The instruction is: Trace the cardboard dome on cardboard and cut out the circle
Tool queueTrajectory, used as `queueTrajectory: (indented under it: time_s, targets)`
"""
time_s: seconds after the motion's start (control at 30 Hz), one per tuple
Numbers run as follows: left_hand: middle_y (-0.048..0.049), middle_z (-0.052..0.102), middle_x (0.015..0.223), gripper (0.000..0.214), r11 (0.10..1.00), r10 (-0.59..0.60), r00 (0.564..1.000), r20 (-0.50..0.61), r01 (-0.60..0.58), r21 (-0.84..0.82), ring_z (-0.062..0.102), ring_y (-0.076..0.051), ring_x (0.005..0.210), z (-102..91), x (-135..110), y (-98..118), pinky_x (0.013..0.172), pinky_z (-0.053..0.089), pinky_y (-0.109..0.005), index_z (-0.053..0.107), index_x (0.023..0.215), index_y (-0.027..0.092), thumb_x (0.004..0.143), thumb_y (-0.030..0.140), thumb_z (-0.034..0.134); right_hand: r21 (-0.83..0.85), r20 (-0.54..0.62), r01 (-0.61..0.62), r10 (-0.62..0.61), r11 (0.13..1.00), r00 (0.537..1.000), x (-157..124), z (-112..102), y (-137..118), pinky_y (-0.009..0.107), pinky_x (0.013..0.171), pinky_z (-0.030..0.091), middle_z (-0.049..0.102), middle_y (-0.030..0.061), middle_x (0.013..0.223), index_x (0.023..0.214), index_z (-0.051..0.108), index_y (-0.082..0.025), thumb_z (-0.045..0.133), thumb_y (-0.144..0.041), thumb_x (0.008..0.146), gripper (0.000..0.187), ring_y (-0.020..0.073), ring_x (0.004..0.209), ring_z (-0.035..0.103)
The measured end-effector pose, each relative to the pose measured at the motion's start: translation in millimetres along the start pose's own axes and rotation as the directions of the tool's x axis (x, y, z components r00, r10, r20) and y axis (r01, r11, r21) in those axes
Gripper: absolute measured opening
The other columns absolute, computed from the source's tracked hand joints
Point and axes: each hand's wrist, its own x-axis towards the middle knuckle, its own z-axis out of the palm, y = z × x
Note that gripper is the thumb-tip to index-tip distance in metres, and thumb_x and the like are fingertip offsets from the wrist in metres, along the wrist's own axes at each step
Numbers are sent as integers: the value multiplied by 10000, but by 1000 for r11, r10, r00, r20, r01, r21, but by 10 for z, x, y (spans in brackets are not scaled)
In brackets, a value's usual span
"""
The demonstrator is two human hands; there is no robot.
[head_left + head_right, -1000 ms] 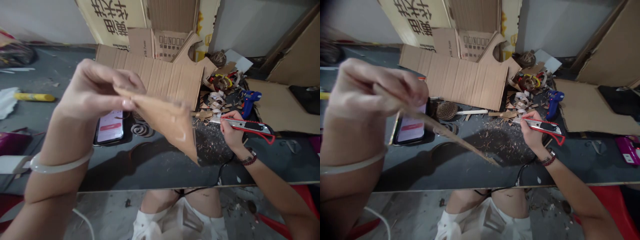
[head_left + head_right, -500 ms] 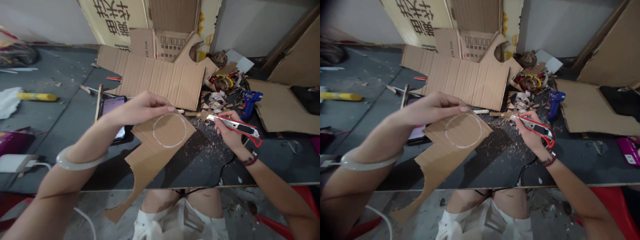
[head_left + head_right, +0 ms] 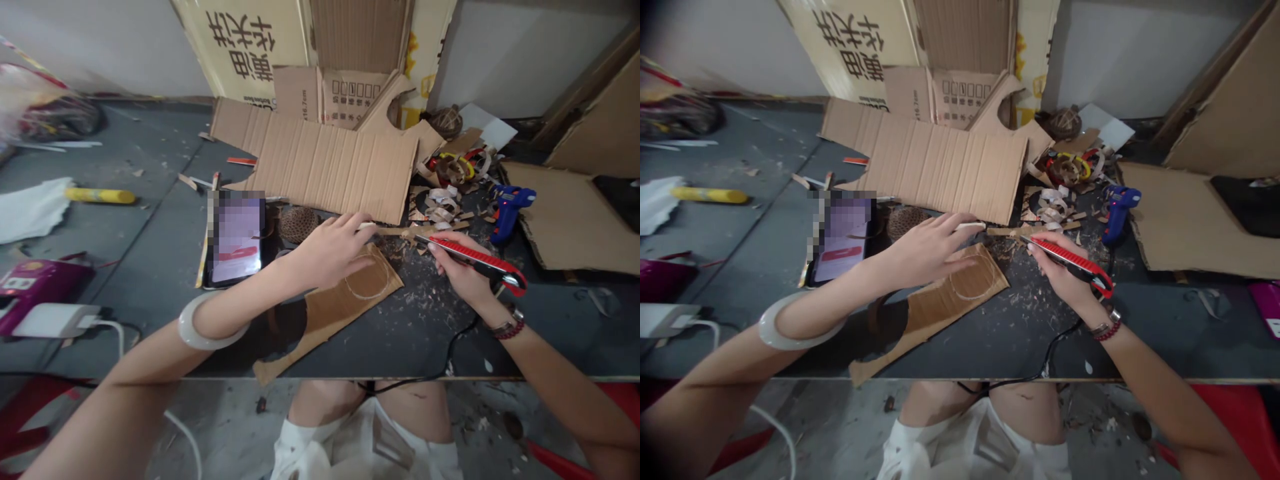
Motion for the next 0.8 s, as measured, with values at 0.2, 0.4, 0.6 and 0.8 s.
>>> queueTrajectory:
  time_s: [0.2,0.4,0.6,0.8]
  targets:
    - [-261,179,1580,1015,992,-105,882,460,60,110,230,-419,1447,-114,-206,300,1084,383,-521,281,1497,95,727,597,711,15,171,42,-44,999,984,-69,-68,-22,268,562,494,643,-14,686,1115,670,-267,517,-426,929,289,130,605,607]
    - [-265,96,1590,1127,974,-221,800,558,151,169,207,-438,1449,-139,-213,366,1053,376,-585,169,1540,193,665,538,790,-32,349,112,-94,993,932,-104,-48,-96,306,728,532,702,8,796,1162,645,-256,476,-372,953,293,153,754,665]
    - [-214,120,1605,1137,974,-226,734,640,171,148,221,-401,1456,-173,-210,411,1068,351,-603,179,1536,245,637,483,833,-60,469,257,-200,965,860,-166,39,-101,356,901,525,729,25,933,1231,615,-276,504,-302,936,316,180,935,684]
    - [-237,159,1592,1148,976,-217,736,642,166,139,319,-387,1418,-155,-196,426,1066,368,-580,201,1531,225,615,454,854,-55,449,231,-183,971,875,-178,64,-55,363,914,542,737,35,996,1217,624,-267,508,-298,934,307,181,957,690]
